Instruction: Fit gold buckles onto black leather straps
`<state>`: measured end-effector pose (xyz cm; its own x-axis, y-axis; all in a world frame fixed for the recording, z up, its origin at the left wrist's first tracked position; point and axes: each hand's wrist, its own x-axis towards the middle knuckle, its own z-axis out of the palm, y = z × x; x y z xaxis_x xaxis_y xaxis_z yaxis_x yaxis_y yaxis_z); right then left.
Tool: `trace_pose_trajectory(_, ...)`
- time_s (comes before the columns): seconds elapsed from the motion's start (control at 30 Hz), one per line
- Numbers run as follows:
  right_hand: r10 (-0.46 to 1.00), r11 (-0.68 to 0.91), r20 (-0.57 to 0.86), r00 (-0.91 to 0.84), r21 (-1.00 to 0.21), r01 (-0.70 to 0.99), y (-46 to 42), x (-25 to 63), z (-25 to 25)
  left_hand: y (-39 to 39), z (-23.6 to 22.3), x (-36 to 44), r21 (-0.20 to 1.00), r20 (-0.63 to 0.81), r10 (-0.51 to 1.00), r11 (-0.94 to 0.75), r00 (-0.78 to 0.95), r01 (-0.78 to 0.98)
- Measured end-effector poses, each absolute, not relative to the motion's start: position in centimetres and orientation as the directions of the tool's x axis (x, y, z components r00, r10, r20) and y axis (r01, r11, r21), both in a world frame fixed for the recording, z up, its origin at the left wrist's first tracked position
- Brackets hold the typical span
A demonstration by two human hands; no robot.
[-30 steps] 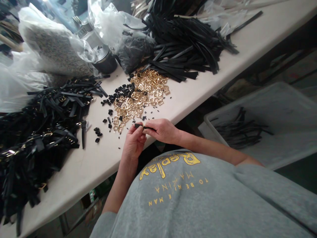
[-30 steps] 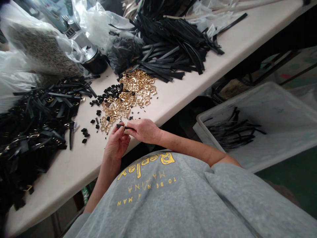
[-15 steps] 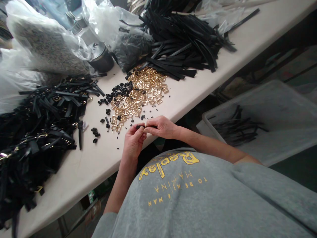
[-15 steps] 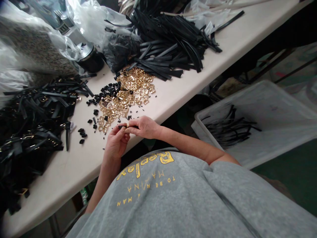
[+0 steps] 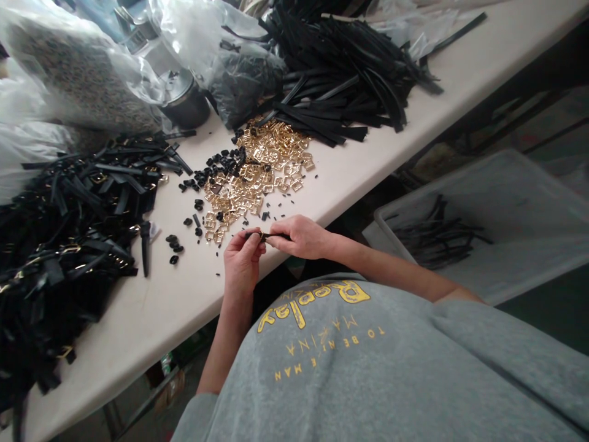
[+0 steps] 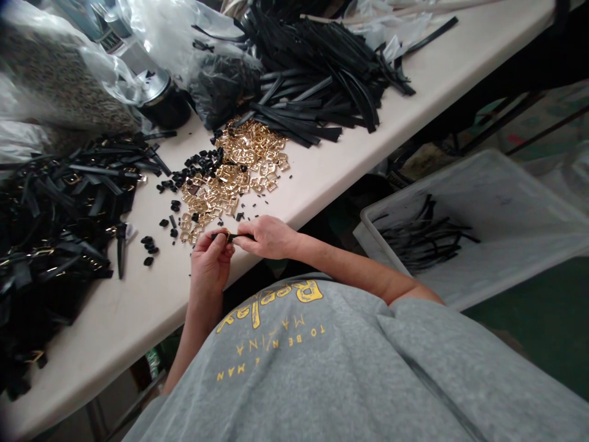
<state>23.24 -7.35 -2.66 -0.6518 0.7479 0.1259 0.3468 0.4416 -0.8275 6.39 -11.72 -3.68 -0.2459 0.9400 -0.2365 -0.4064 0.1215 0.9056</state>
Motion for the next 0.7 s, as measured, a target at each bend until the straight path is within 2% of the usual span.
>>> trace_pose_trajectory(0.13, 0.740, 0.436, 0.075, -0.668, -0.810, 0.392, -7.8, 23.6, -2.1, -11.7, -3.6, 5.5, 0.890, -0.242, 0.921, 0.085, -0.305, -0.448)
trace_pose_trajectory(0.4, 0.753, 0.496, 0.143, -0.643, -0.765, 0.411, -8.1, 23.0, -2.7, -12.2, -3.7, 7.0, 0.801, -0.361, 0.913, 0.199, -0.190, -0.565)
trace_pose_trajectory(0.7, 0.747, 0.536, 0.179, -0.640, -0.731, 0.422, -8.2, 23.0, -3.1, -12.5, -4.0, 7.6, 0.801, -0.335, 0.933, 0.210, -0.130, -0.561)
